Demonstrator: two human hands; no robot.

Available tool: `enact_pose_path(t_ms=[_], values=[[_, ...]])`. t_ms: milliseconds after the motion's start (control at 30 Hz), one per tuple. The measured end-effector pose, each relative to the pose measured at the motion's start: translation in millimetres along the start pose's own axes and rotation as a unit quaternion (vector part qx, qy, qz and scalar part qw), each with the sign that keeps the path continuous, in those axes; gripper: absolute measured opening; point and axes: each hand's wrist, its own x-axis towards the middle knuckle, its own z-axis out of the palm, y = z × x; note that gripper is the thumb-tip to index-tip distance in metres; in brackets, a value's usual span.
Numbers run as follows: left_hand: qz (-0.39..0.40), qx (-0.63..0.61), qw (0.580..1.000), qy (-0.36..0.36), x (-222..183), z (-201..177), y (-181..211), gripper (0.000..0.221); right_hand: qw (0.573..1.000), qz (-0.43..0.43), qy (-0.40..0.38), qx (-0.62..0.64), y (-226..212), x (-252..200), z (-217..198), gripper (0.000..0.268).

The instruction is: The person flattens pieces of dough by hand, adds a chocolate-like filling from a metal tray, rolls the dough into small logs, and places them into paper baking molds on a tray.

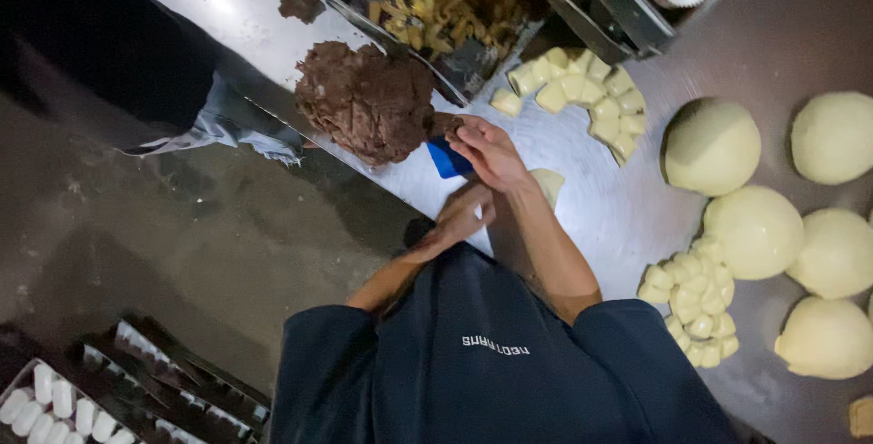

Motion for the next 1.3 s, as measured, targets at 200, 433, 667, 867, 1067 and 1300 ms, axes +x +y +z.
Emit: enact_pose_path(t_ms=[200, 433, 667, 867, 1067, 1300], values=[[-0.099, -0.303, 0.932, 0.175, 19.2, -15.2, 19.7, 0.038, 0.938, -0.132, 0.045, -0.316, -6.3, -79.2, -11.7, 0.044], [-0.179, -0.315, 0.925, 0.115, -18.9, 7.8, 28.7, 0.032, 0.703, -0.333, 0.054, -0.626, 20.4, -154.0, -13.8, 0.031], [-0.185, -0.268, 0.938, 0.115, -49.8, -5.0, 36.7, 0.026, 0.839, -0.136, 0.135, -0.51, 50.9, -175.6, -53.4, 0.027], [0.028, 0.145, 0.953, 0.266, 17.9, -104.0, 46.3, 0.017, 0.684, -0.296, 0.124, -0.655, -0.4, -161.9, -115.9, 0.026], [0.092, 0.369, 0.88, 0.286, 48.2, -92.9, 48.3, 0.034, 0.405, -0.309, 0.134, -0.85, -1.0, -161.5, -109.1, 0.031], [0.249, 0.309, 0.916, -0.066, 41.3, 33.3, 52.2, 0.049, 0.316, -0.202, 0.181, -0.909, -1.4, -176.5, -99.6, 0.048]])
